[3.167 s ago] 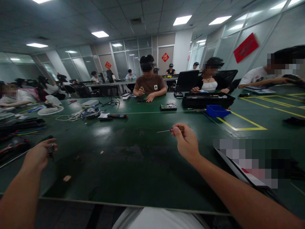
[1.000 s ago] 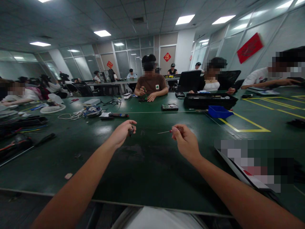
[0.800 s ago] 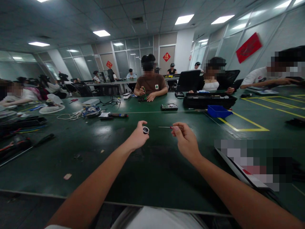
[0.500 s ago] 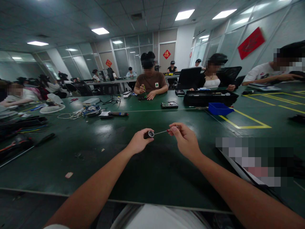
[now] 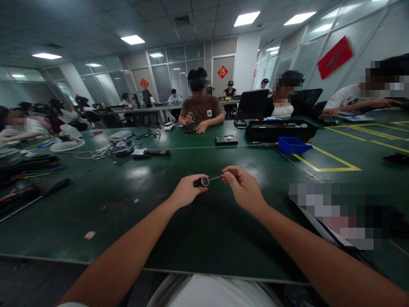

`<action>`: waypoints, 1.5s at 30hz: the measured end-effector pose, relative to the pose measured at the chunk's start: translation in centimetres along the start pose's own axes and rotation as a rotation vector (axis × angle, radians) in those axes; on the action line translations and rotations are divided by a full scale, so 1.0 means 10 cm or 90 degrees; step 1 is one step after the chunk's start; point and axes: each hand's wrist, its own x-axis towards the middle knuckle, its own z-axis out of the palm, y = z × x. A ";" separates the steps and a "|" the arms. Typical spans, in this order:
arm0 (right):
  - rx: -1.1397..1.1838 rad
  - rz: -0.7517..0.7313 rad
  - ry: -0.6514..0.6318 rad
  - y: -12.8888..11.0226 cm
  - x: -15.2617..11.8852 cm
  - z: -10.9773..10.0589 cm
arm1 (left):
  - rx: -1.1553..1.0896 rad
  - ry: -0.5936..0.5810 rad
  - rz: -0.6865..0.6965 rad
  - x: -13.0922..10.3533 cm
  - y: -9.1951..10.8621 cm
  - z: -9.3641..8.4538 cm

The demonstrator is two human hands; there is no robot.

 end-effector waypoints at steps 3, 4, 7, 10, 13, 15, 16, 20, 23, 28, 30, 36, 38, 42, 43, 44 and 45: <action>-0.030 0.008 0.007 -0.03 0.01 -0.03 | -0.010 0.002 0.000 0.00 -0.02 0.01; -0.051 0.017 0.012 -0.04 0.01 -0.04 | -0.013 0.008 -0.001 0.00 -0.03 0.01; -0.095 0.035 0.019 -0.05 0.03 -0.07 | -0.013 0.017 0.001 -0.01 -0.06 0.02; -0.084 0.012 0.003 -0.04 0.02 -0.07 | -0.002 0.017 0.010 -0.02 -0.06 0.01; -0.083 0.017 -0.016 -0.05 0.01 -0.06 | 0.024 0.022 0.022 -0.02 -0.05 0.01; -0.107 0.032 -0.016 -0.06 0.01 -0.05 | 0.044 0.020 0.027 -0.03 -0.04 0.02; -0.118 0.035 -0.010 -0.06 0.01 -0.05 | 0.053 0.018 0.028 -0.03 -0.04 0.02; -0.071 0.041 0.041 -0.04 0.01 -0.02 | 0.074 0.019 0.032 -0.03 -0.04 0.03; 0.034 0.068 0.060 0.00 0.03 0.02 | 0.079 0.037 0.025 -0.02 -0.07 0.03; 0.248 0.179 0.098 0.10 0.10 0.04 | 0.060 0.054 0.048 -0.02 -0.05 0.03; 0.353 0.246 0.101 0.14 0.13 0.02 | 0.055 0.061 0.061 -0.01 -0.04 0.02; 0.159 0.124 0.118 0.07 0.11 -0.01 | 0.080 0.056 0.063 -0.01 -0.06 0.02; 0.055 0.065 0.104 0.01 0.07 -0.01 | 0.086 0.055 0.063 -0.01 -0.06 0.02; -0.068 -0.006 0.036 -0.05 0.01 -0.01 | 0.105 0.058 0.070 -0.01 -0.04 0.01; -0.073 -0.012 0.018 -0.05 0.00 -0.02 | 0.110 0.055 0.071 -0.01 -0.03 0.01; -0.072 -0.012 -0.003 -0.04 0.00 -0.02 | 0.113 0.053 0.072 -0.01 -0.03 0.01; -0.065 -0.006 -0.024 -0.03 0.00 -0.02 | 0.116 0.051 0.072 -0.01 -0.03 0.01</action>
